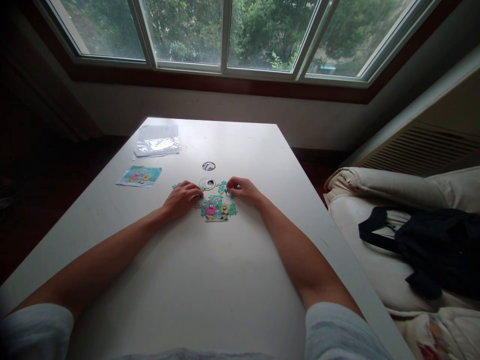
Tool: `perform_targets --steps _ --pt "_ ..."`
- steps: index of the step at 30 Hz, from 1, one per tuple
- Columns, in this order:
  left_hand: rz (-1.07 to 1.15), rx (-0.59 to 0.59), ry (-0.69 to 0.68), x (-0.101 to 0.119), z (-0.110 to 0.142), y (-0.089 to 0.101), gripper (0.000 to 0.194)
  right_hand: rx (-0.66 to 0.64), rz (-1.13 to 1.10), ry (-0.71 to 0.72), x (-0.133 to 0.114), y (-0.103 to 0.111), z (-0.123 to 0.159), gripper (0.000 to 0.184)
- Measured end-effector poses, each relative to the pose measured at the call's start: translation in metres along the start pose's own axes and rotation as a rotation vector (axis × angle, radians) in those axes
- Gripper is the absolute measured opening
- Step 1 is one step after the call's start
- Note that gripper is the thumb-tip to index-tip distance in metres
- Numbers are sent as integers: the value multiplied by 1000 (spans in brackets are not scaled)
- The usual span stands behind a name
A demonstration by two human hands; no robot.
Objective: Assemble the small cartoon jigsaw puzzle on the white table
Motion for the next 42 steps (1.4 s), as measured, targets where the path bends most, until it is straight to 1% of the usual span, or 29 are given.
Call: perform_targets --steps 5,7,9,11,13,14,15,16,17,19,23,27,31,35,39,42 --pt "-97 -24 -26 1 0 -1 25 -50 -3 1 2 -3 0 23" --pt "-104 -19 -20 0 0 0 26 -36 33 6 2 -1 0 23" --pt "-102 -19 -13 -1 0 1 25 40 82 2 3 7 0 22" --pt "-93 -20 -8 -1 0 2 25 187 138 -30 9 24 2 23" --pt "-82 -20 -4 0 0 3 23 343 196 -89 19 43 6 23" --pt "-78 -19 0 0 0 3 23 399 225 -121 25 50 8 24" --pt "-74 -18 3 0 0 4 22 434 254 -150 32 56 9 24" --pt "-70 -17 6 -1 1 4 22 436 283 -171 37 59 9 23" --pt "-67 -14 9 -1 1 4 22 418 307 -181 42 59 8 22" --pt "-63 -8 14 -3 1 4 21 369 355 -152 43 56 6 20" --pt "-62 11 33 -8 1 5 22 274 452 -23 27 43 3 17" --pt "-56 23 51 -11 0 7 23 229 483 16 19 38 2 14" --pt "-46 38 63 -12 0 8 23 173 492 19 20 34 0 11" --pt "-37 48 68 -12 1 9 22 103 460 79 10 24 -2 12" --pt "-33 46 69 -11 1 9 22 63 408 162 -3 15 -1 15" --pt "-31 38 78 -12 1 8 22 36 381 150 -1 15 -1 20"
Point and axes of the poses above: each hand's wrist, its own z-axis away from the middle knuckle, its own y-axis out of the back of the hand, x = y × z, the point moved 10 cm from there along -z, towards the middle knuckle, and after that the axes turned 14 degrees about z, right-handed, at the moved point
